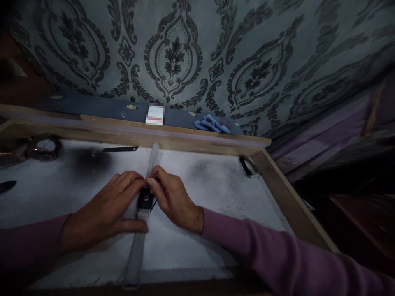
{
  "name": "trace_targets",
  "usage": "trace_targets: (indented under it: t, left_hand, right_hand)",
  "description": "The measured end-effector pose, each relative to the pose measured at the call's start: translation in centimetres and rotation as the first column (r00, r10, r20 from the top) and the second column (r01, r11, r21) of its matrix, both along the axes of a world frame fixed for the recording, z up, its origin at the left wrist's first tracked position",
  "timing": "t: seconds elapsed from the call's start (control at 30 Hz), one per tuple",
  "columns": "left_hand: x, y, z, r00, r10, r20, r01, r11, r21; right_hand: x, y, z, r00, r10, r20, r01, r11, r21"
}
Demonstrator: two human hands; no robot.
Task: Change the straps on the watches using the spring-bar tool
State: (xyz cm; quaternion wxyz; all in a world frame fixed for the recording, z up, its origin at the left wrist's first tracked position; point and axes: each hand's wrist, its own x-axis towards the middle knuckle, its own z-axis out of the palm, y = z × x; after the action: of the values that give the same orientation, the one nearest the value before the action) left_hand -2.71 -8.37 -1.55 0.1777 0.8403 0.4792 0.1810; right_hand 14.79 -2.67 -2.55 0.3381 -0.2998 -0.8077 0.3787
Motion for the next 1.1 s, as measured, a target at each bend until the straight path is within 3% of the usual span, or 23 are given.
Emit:
trace_targets:
  t: [0.3, 0.77, 1.0, 1.1]
  left_hand:
    - [-0.09, 0.0, 0.06, 1.0, 0.005, 0.011, -0.005, 1.0, 0.006]
    - [-0.29, -0.16, -0.02, 0.998, 0.026, 0.063, -0.024, 0.999, -0.029]
    - [-0.23, -0.03, 0.47, 0.974, 0.043, 0.222, -0.023, 0.996, -0.09]
    - [-0.22, 0.27, 0.28, 0.938, 0.106, 0.329, -0.053, 0.984, -0.168]
  right_hand:
    - [-0.02, -0.09, 0.1, 1.0, 0.007, -0.001, -0.007, 1.0, 0.016]
    - [0.36, 0.23, -0.04, 0.991, -0.07, -0.114, 0.043, 0.972, -0.229]
    - [0.61, 0.11, -0.18, 0.993, -0.025, -0.114, -0.002, 0.973, -0.229]
    - [0.56, 0.0, -0.13, 0.993, -0.015, -0.121, -0.012, 0.976, -0.218]
